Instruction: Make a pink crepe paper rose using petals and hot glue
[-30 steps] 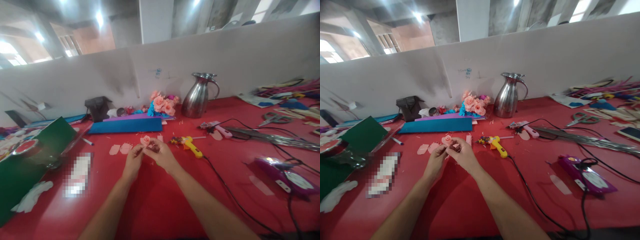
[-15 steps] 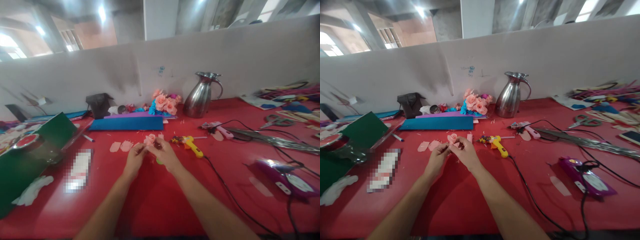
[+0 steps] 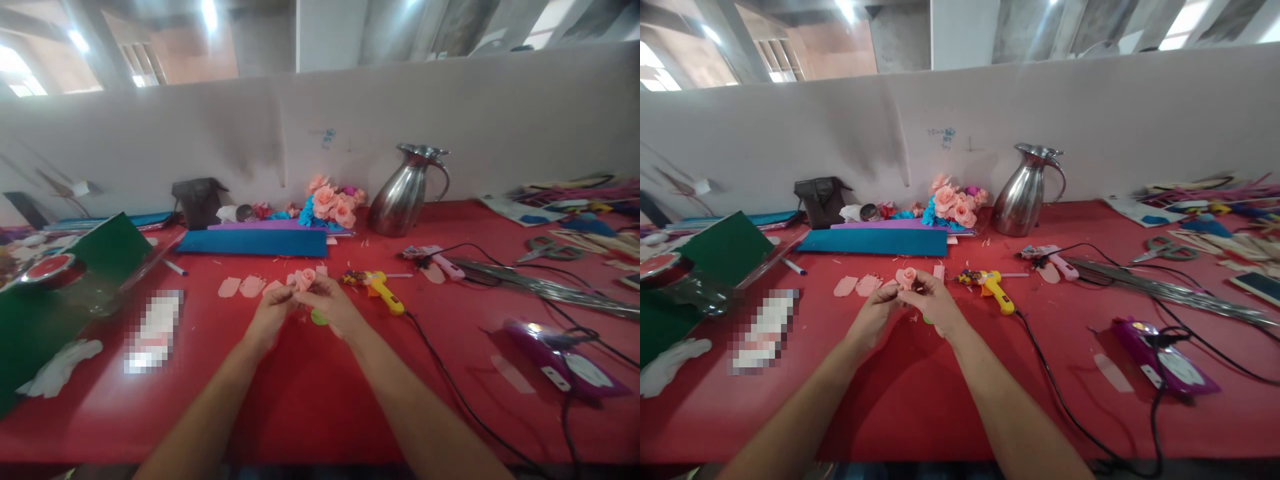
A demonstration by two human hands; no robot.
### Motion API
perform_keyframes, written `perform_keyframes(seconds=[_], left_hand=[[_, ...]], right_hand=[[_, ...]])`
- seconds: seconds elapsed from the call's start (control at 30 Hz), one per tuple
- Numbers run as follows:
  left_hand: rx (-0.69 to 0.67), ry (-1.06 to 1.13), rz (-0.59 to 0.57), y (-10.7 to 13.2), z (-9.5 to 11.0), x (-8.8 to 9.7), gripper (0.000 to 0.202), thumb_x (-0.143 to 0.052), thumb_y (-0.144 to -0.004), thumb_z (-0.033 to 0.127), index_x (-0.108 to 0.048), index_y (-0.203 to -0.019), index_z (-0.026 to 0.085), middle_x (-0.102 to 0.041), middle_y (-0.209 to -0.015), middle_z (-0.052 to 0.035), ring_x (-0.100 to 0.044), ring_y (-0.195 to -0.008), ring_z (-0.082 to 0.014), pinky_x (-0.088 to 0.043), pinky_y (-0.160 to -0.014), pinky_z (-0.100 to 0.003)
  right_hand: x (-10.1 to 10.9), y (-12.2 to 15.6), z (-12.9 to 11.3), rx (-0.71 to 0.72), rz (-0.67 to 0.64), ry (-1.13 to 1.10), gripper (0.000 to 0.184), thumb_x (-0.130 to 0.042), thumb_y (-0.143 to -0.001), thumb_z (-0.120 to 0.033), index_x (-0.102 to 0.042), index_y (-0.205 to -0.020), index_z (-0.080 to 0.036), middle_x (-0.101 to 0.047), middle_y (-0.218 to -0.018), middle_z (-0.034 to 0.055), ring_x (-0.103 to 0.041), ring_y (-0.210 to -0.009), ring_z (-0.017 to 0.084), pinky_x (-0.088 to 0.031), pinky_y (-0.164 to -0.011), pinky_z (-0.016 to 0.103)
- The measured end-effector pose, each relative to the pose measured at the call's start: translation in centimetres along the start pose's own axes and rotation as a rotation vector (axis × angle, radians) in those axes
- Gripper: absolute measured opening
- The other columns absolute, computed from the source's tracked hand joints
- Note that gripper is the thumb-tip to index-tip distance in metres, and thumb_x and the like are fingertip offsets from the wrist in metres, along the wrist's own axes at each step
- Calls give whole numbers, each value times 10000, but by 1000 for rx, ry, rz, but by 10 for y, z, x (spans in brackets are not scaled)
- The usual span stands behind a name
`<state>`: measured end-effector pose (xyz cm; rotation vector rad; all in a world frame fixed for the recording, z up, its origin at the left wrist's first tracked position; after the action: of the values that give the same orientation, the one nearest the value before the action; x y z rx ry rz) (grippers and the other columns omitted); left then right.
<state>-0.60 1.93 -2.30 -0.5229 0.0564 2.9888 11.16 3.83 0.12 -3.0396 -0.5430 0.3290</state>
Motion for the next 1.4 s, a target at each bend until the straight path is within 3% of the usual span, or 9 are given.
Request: perform_keyframes(seconds=[0.3, 0.47, 0.73, 0.87, 0.97, 1.2, 1.4], left_hand=[[-11, 47, -36, 0, -1, -2, 122, -712, -687, 282, -679, -695, 165, -606, -661, -2, -534, -630, -103, -440, -629, -229], [-85, 75, 20, -2, -3, 2, 175, -713, -688, 262, -679, -852, 210, -650, -815, -14, -579, -762, -132, -459, -713, -249], [-100, 31, 0, -6, -2, 5, 125, -637, -770, 334, -652, -792, 212, -633, -794, -16, -572, -767, -135, -448, -786, -283], [-110, -5, 3, -7, -3, 6, 170, -625, -781, 362, -631, -720, 203, -606, -758, -5, -551, -752, -123, -436, -793, -270], [-98, 24, 3, -7, -4, 6, 154, -638, -773, 353, -632, -727, 207, -628, -781, -4, -568, -763, -125, -439, -807, -278], [-99, 9, -7, -5, -5, 5, 133, -636, -793, 315, -666, -867, 209, -676, -898, -21, -605, -857, -154, -446, -828, -295], [-110, -24, -24, -5, -6, 4, 181, -620, -806, 327, -673, -933, 210, -682, -963, -37, -606, -913, -176, -440, -853, -314]], right_hand=[[2, -1, 3, 9, -37, -20, 158, -717, -642, -286, -620, -745, -215, -556, -677, -32, -501, -620, 118, -418, -623, 261], [1, 1, 0, 21, -14, 30, 207, -735, -624, -311, -602, -746, -209, -534, -693, -32, -495, -634, 112, -418, -631, 255], [7, 5, -16, 86, -8, 68, 253, -663, -695, -267, -625, -943, -239, -622, -894, 4, -560, -797, 145, -451, -730, 281], [13, 5, -21, 132, 74, 118, 144, -618, -742, -286, -638, -865, -214, -637, -857, 14, -579, -800, 155, -450, -733, 293], [13, 5, -19, 166, 83, 184, 165, -625, -750, -329, -634, -856, -203, -639, -812, 18, -581, -728, 150, -455, -679, 289], [7, 8, -13, 277, 206, 392, 52, -612, -752, -250, -611, -774, -203, -633, -746, 3, -540, -652, 130, -411, -595, 254], [7, 9, -17, 241, 243, 380, 117, -581, -770, -294, -595, -716, -190, -612, -664, -1, -547, -614, 128, -414, -567, 244]])
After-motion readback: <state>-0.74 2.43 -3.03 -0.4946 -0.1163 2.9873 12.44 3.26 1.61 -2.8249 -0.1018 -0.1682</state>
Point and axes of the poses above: each hand's wrist, its own y-axis away from the middle knuckle, its own x-axis out of the back of the hand, z = x × y, the point moved 2 cm from there along -y, towards the middle knuckle
